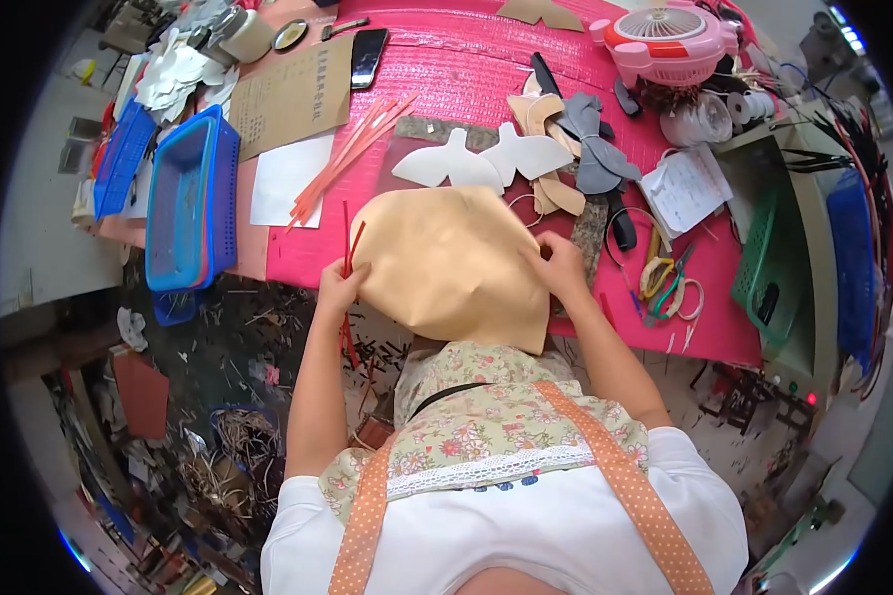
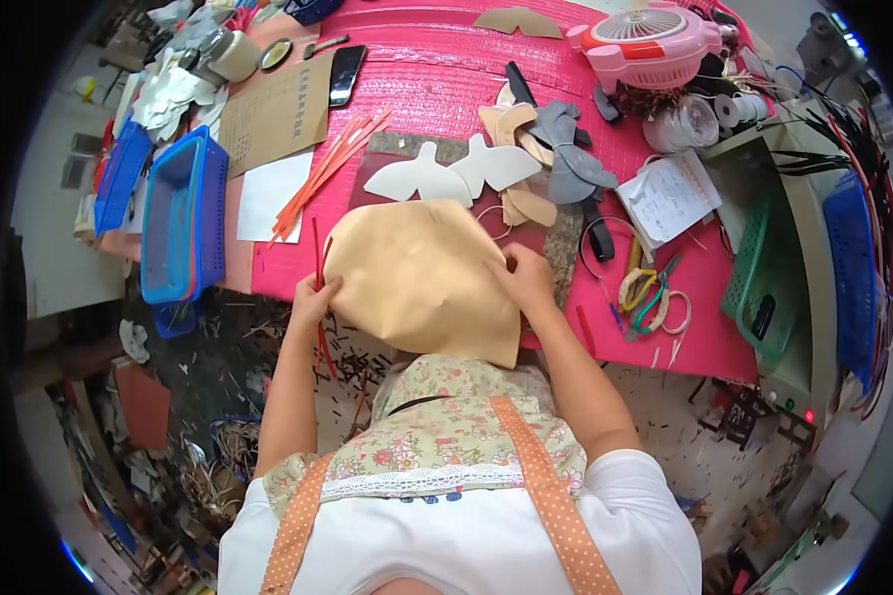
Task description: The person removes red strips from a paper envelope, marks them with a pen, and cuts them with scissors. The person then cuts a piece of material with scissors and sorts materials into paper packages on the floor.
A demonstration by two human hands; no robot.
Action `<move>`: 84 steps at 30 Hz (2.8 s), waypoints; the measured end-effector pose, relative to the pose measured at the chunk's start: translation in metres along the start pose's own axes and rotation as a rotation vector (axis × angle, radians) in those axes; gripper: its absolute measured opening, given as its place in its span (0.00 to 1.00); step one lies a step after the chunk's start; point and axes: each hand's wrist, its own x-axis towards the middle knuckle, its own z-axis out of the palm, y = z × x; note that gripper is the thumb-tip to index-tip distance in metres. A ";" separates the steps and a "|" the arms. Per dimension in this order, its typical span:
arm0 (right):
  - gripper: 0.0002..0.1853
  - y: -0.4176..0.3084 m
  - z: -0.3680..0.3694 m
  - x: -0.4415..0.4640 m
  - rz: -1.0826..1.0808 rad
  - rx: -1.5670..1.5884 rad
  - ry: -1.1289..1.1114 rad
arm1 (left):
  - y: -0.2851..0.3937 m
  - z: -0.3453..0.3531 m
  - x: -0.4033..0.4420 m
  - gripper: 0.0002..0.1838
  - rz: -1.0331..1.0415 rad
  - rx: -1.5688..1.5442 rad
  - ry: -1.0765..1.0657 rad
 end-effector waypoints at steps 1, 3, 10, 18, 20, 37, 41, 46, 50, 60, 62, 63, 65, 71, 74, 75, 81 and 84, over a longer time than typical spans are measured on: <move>0.23 -0.006 0.004 0.001 -0.164 0.323 0.079 | 0.009 -0.006 -0.003 0.12 0.027 0.023 -0.057; 0.19 -0.022 -0.005 0.008 -0.427 0.589 0.309 | 0.025 -0.015 -0.015 0.12 0.163 -0.071 -0.115; 0.18 -0.148 -0.140 0.058 -0.698 0.061 0.000 | 0.031 0.002 -0.081 0.08 -0.040 0.029 -0.351; 0.17 -0.128 -0.010 0.080 -0.476 0.410 0.236 | 0.078 0.001 -0.100 0.11 0.330 0.351 -0.089; 0.18 -0.103 0.013 0.034 -0.199 0.842 -0.197 | 0.091 0.013 -0.082 0.11 0.379 0.340 -0.110; 0.14 0.012 0.055 0.030 0.224 1.302 0.471 | 0.112 0.069 0.034 0.23 0.618 0.863 -0.048; 0.15 0.012 0.057 0.037 0.272 1.249 0.526 | 0.073 0.084 0.025 0.33 0.878 0.971 -0.041; 0.13 0.001 0.054 0.036 0.318 1.364 0.539 | 0.059 0.119 0.005 0.40 0.925 1.099 -0.066; 0.12 -0.011 0.057 0.040 0.273 1.458 0.560 | 0.048 0.126 0.018 0.43 0.870 1.084 -0.094; 0.14 -0.042 0.064 0.051 0.345 1.328 0.560 | 0.052 0.124 0.018 0.43 0.899 1.050 -0.088; 0.14 -0.036 0.065 0.054 0.297 1.376 0.558 | 0.053 0.123 0.023 0.43 0.913 1.020 -0.084; 0.14 -0.033 0.066 0.055 0.299 1.376 0.567 | 0.054 0.123 0.025 0.44 0.921 0.994 -0.075; 0.13 -0.031 0.063 0.053 0.293 1.401 0.522 | 0.054 0.122 0.028 0.44 0.927 1.083 -0.086; 0.12 -0.002 0.051 0.049 0.296 1.411 0.653 | 0.053 0.121 0.028 0.43 0.955 1.161 -0.099; 0.12 0.023 0.043 0.041 0.274 1.373 0.749 | 0.053 0.121 0.028 0.43 0.956 1.167 -0.109; 0.14 0.029 0.040 0.039 0.256 1.386 0.769 | 0.053 0.120 0.029 0.43 0.961 1.167 -0.110; 0.22 0.060 0.039 0.039 0.175 1.109 0.814 | 0.054 0.116 0.032 0.42 1.010 1.152 -0.112; 0.24 0.061 0.045 0.041 0.092 0.917 0.878 | 0.054 0.110 0.035 0.40 0.995 0.865 -0.074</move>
